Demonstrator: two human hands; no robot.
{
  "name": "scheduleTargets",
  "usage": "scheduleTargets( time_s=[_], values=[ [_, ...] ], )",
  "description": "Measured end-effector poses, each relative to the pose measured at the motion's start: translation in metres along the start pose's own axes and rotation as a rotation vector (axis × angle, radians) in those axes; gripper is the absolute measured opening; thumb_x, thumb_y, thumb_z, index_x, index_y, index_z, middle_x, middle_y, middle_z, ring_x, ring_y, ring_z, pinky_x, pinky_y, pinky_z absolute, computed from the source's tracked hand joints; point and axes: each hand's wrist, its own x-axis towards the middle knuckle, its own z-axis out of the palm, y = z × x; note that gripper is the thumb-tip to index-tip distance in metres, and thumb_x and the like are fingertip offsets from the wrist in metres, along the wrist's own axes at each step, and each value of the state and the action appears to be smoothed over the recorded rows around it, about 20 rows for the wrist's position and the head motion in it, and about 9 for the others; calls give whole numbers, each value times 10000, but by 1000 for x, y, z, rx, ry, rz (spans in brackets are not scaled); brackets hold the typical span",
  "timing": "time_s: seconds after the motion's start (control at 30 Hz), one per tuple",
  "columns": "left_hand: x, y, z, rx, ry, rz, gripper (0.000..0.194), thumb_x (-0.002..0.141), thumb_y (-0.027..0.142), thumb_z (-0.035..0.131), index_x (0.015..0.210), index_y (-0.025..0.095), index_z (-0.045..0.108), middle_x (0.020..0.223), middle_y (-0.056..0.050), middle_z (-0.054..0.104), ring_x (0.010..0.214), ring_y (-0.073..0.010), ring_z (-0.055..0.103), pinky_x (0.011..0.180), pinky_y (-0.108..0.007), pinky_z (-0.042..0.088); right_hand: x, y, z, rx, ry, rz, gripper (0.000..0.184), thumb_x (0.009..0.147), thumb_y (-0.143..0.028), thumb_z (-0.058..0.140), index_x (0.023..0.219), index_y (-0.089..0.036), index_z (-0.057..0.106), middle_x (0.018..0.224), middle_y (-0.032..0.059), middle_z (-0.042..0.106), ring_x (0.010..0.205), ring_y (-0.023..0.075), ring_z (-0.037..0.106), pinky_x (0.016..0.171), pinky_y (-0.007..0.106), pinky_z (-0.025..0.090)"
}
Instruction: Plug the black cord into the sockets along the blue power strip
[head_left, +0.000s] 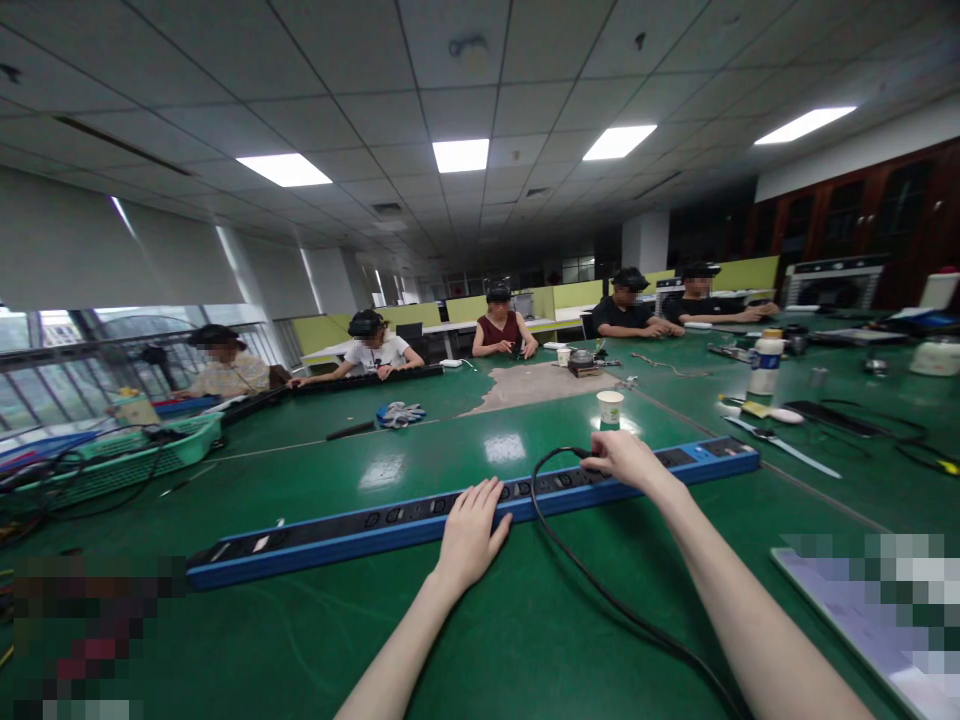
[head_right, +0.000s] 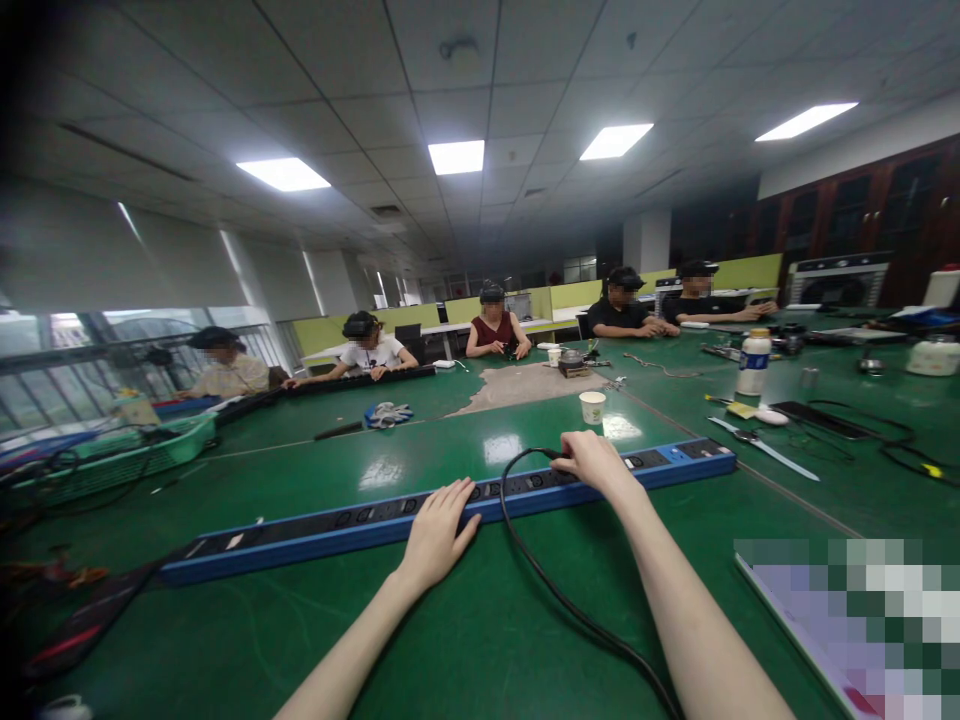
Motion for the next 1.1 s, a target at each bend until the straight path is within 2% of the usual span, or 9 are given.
scheduleTargets(
  time_s=[0.17,0.3,0.47,0.7,0.87,1.1],
  values=[
    [0,0,0,2,-4,0,494,1018,392,453,1483,229,479,1514,-92,532,1401,-265,489,1179,-499,394,-1,-15,19,-43,22,172,497,948,-603,502,815,-174,717,824,121,725,817,203,684,693,248,411],
    [0,0,0,1,-15,-5,500,1019,396,453,1488,222,472,1518,-93,528,1406,-262,482,1185,-493,386,-2,-21,32,-139,72,298,547,992,-578,419,883,-144,734,916,179,731,873,255,711,720,287,452],
    [1,-1,0,0,-30,-8,506,1015,402,459,1488,220,471,1516,-95,529,1402,-263,485,1183,-490,390,-5,-27,34,-201,126,258,565,1007,-592,357,971,-156,714,957,174,729,916,282,717,768,327,484],
    [0,-1,-2,-1,-16,-2,507,1014,392,458,1494,230,465,1512,-95,534,1397,-263,492,1175,-494,400,-11,-41,38,-241,166,297,516,1044,-504,301,1033,-129,655,963,198,720,957,276,714,837,345,489],
    [0,0,0,-2,-10,-2,507,1014,392,456,1495,233,464,1513,-94,534,1399,-263,492,1177,-495,398,-13,-45,37,-264,183,323,506,1041,-512,307,1037,-125,633,935,191,718,940,290,719,814,351,500],
    [0,1,1,-8,3,-1,507,1015,384,441,1498,233,460,1512,-100,533,1399,-274,493,1171,-511,403,-21,-59,35,-317,149,254,444,1035,-468,364,1096,-108,616,918,217,717,915,276,730,769,320,502]
  ],
)
